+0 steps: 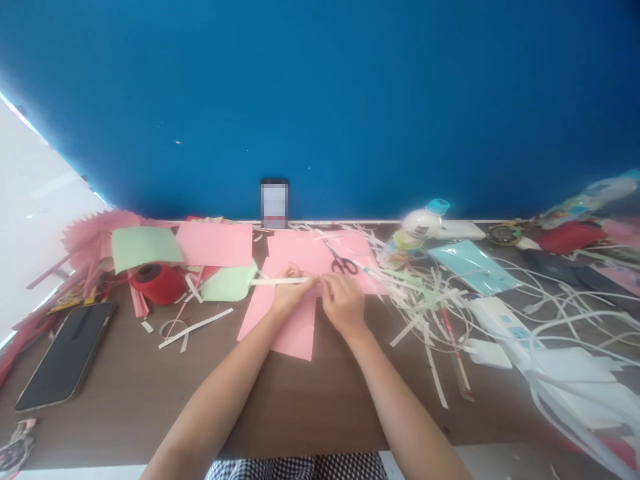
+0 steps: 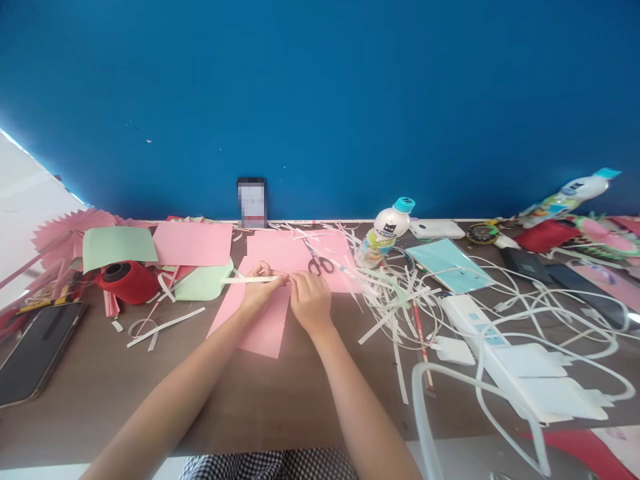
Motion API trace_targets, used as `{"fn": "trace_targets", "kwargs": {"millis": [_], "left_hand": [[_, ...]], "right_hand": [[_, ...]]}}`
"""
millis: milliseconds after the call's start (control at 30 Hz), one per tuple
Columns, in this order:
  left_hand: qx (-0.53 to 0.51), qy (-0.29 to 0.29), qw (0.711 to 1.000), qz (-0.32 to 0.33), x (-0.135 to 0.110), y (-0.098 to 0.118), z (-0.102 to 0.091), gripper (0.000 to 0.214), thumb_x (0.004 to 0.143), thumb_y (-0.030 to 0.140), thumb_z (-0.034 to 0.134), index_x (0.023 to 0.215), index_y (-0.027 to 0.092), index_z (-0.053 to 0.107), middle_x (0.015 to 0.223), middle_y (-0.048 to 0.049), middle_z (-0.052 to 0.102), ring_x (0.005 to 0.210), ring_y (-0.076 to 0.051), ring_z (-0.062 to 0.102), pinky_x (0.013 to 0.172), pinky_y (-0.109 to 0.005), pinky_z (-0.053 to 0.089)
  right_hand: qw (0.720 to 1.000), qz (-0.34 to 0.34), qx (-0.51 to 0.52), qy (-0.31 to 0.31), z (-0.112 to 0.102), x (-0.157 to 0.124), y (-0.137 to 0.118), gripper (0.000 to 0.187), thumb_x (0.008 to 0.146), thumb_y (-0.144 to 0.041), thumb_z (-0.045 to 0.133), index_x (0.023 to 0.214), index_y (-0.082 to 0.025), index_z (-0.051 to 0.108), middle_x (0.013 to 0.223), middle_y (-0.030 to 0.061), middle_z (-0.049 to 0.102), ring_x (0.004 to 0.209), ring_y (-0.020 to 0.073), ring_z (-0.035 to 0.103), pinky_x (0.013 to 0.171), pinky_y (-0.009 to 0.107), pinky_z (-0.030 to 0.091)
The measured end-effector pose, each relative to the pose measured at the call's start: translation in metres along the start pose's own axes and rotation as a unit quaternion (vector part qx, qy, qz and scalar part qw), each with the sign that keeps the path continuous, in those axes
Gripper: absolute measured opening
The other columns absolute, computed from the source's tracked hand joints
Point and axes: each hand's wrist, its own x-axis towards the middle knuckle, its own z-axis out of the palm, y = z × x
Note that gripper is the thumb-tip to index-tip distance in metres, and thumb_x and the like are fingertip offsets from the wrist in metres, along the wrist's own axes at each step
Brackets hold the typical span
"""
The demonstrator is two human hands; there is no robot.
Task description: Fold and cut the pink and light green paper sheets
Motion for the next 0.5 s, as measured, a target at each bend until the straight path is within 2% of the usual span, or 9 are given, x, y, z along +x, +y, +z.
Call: {"fn": "trace_targets", "kwargs": {"millis": [133, 233, 300, 433, 500], "left_hand": [[-0.080, 0.009, 0.995, -0.056, 0.001, -0.006, 0.003, 0.042, 0.058, 0.023, 0.072, 0.063, 0.019, 0.030, 0.056, 0.0056, 0.054, 0.059, -0.009, 0.057, 0.065, -0.024, 0.045], [-0.148, 0.073, 0.981, -0.098, 0.004, -0.004, -0.001, 0.042, 0.056, 0.021, 0.073, 0.060, 0.018, 0.031, 0.055, 0.0070, 0.051, 0.059, -0.007, 0.057, 0.066, -0.020, 0.044], [-0.191, 0.090, 0.970, -0.118, 0.007, 0.000, -0.005, 0.037, 0.056, 0.019, 0.073, 0.065, 0.017, 0.037, 0.058, 0.0061, 0.053, 0.062, -0.008, 0.059, 0.069, -0.021, 0.045], [-0.217, 0.030, 0.966, -0.137, 0.009, 0.006, -0.010, 0.041, 0.059, 0.019, 0.074, 0.093, 0.018, 0.050, 0.073, -0.0009, 0.063, 0.073, -0.013, 0.063, 0.080, -0.030, 0.045], [-0.212, 0.009, 0.966, -0.147, 0.008, 0.006, -0.010, 0.042, 0.062, 0.020, 0.073, 0.099, 0.016, 0.053, 0.078, -0.0048, 0.065, 0.079, -0.016, 0.063, 0.084, -0.034, 0.045]], "right_hand": [[0.998, 0.019, 0.011, 0.058, 0.001, -0.001, -0.004, 0.015, 0.083, -0.014, 0.042, 0.080, -0.019, 0.056, 0.079, 0.0066, 0.065, 0.078, 0.0178, 0.060, 0.069, 0.029, 0.045], [0.984, 0.074, 0.048, 0.154, -0.002, 0.000, -0.003, 0.014, 0.084, -0.018, 0.040, 0.081, -0.019, 0.053, 0.078, 0.0068, 0.063, 0.081, 0.0181, 0.059, 0.071, 0.031, 0.046], [0.972, 0.116, 0.080, 0.190, -0.004, 0.001, 0.001, 0.012, 0.085, -0.021, 0.041, 0.082, -0.019, 0.053, 0.082, 0.0074, 0.061, 0.084, 0.0188, 0.058, 0.073, 0.034, 0.046], [0.961, 0.190, 0.152, 0.132, -0.003, 0.002, 0.011, 0.016, 0.083, -0.029, 0.045, 0.084, -0.018, 0.057, 0.086, 0.0077, 0.061, 0.087, 0.0197, 0.057, 0.077, 0.036, 0.045], [0.949, 0.232, 0.182, 0.113, -0.003, 0.003, 0.015, 0.020, 0.083, -0.032, 0.044, 0.086, -0.018, 0.059, 0.088, 0.0080, 0.061, 0.088, 0.0199, 0.056, 0.080, 0.037, 0.044]]}}
